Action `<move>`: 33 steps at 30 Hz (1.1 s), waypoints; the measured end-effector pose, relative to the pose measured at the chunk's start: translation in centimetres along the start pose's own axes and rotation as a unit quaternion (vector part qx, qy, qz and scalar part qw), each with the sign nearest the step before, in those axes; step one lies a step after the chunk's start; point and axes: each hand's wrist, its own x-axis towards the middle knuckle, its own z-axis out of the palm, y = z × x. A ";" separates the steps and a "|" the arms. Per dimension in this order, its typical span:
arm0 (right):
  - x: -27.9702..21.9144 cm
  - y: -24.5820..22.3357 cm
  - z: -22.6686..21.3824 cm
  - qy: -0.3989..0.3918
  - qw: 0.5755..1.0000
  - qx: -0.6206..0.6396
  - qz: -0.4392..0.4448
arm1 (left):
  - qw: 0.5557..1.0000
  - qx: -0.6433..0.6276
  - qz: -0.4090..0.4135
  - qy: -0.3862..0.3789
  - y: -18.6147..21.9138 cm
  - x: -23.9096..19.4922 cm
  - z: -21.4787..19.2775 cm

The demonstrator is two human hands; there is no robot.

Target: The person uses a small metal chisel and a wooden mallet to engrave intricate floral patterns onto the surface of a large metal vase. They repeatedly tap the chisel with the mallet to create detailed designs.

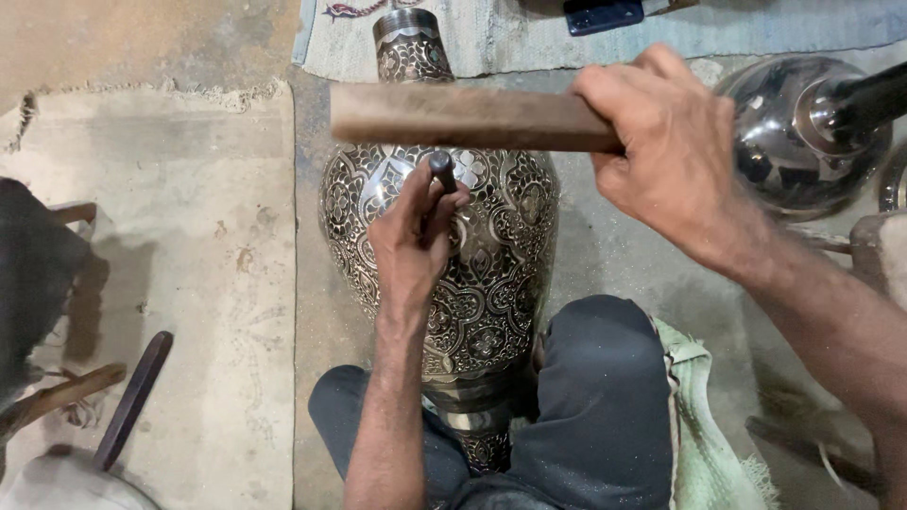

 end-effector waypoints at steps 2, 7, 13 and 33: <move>0.1 0.0 0.0 0.001 1.000 0.007 0.004 | 1.000 -0.012 0.000 -0.003 0.0 0.0 0.0; 0.1 0.1 0.3 -0.019 0.994 0.101 0.046 | 0.999 -0.043 -0.004 -0.008 -0.1 -0.2 -0.2; 0.0 0.5 1.0 -0.037 0.992 0.105 0.065 | 1.000 -0.020 0.009 -0.022 -0.8 0.1 -0.3; 0.4 0.0 1.1 -0.007 1.000 0.008 -0.001 | 0.996 -0.051 -0.018 -0.072 -0.3 0.7 -1.3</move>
